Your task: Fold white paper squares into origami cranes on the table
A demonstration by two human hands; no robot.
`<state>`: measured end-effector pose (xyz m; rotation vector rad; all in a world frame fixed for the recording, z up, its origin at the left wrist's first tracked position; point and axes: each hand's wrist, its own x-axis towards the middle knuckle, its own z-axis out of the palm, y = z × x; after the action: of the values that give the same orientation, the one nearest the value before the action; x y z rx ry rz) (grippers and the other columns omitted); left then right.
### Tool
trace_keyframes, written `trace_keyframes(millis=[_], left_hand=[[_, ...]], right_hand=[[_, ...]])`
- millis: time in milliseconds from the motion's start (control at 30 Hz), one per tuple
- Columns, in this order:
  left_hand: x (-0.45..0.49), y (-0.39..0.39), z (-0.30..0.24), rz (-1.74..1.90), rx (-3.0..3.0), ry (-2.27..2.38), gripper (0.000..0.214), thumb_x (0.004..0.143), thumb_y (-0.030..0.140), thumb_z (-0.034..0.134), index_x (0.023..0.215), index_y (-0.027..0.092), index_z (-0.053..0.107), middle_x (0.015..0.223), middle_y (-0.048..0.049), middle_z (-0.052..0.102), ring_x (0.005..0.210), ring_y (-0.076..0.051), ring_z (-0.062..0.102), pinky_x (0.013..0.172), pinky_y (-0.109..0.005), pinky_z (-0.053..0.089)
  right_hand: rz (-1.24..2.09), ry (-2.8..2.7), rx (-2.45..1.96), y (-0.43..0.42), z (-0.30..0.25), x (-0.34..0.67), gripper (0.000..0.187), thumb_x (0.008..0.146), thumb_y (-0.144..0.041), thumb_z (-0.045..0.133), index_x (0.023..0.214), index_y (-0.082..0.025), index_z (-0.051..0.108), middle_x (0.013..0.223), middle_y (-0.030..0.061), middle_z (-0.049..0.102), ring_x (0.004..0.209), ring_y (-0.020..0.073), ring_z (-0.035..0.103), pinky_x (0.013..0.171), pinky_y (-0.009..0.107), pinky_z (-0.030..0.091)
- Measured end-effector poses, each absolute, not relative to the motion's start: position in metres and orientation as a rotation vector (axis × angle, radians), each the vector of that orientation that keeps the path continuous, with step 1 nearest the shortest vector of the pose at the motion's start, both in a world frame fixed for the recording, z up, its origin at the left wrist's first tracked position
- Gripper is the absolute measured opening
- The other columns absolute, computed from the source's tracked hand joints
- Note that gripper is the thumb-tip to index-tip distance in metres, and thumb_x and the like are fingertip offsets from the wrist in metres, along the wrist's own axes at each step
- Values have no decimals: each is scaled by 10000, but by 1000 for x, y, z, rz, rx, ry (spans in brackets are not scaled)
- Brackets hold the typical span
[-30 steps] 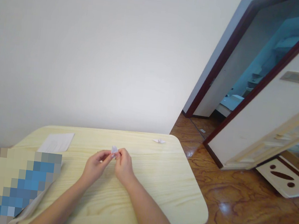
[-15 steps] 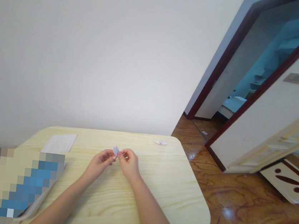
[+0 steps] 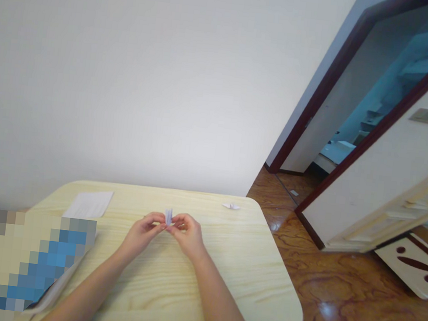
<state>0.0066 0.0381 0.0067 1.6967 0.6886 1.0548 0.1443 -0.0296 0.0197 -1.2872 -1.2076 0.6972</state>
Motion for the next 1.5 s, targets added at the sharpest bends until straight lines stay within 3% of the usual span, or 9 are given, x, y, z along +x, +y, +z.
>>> trace_keyframes(millis=[267, 700, 1033, 1267, 1500], left_hand=[[6, 41, 1, 999, 1653, 655, 125, 698, 286, 613, 755, 184, 656, 906, -61, 667, 841, -189, 608, 694, -280, 479], [6, 35, 12, 1109, 1823, 673, 85, 686, 261, 616, 652, 197, 660, 837, -53, 657, 798, -170, 596, 654, -260, 469], [6, 31, 13, 1152, 1948, 689, 88, 742, 238, 559, 805, 183, 588, 896, -56, 635, 843, -170, 588, 668, -274, 476], [0, 24, 26, 1336, 2151, 475, 110, 748, 142, 551, 832, 205, 585, 883, -51, 649, 884, -171, 583, 789, -337, 456], [-2, 20, 34, 1435, 2216, 368, 171, 721, 94, 577, 835, 220, 596, 859, -34, 660, 843, -158, 599, 745, -316, 477]], right_hand=[[729, -1242, -1270, -31, 22, 146, 222, 649, -309, 676, 791, -166, 583, 757, 25, 624, 690, 149, 590, 649, 276, 479], [674, -1250, -1290, -31, 19, 152, 269, 605, -324, 709, 789, -162, 596, 735, 27, 625, 666, 153, 607, 650, 291, 500], [672, -1276, -1309, -31, 19, 153, 228, 648, -298, 671, 821, -164, 610, 719, 29, 643, 644, 151, 608, 634, 294, 505], [445, -1432, -1200, -40, 35, 150, 184, 668, -249, 656, 839, -191, 618, 801, 35, 624, 732, 147, 585, 633, 263, 497], [369, -1505, -1133, -46, 47, 147, 107, 683, -219, 643, 772, -186, 594, 791, 36, 622, 744, 144, 579, 647, 264, 483]])
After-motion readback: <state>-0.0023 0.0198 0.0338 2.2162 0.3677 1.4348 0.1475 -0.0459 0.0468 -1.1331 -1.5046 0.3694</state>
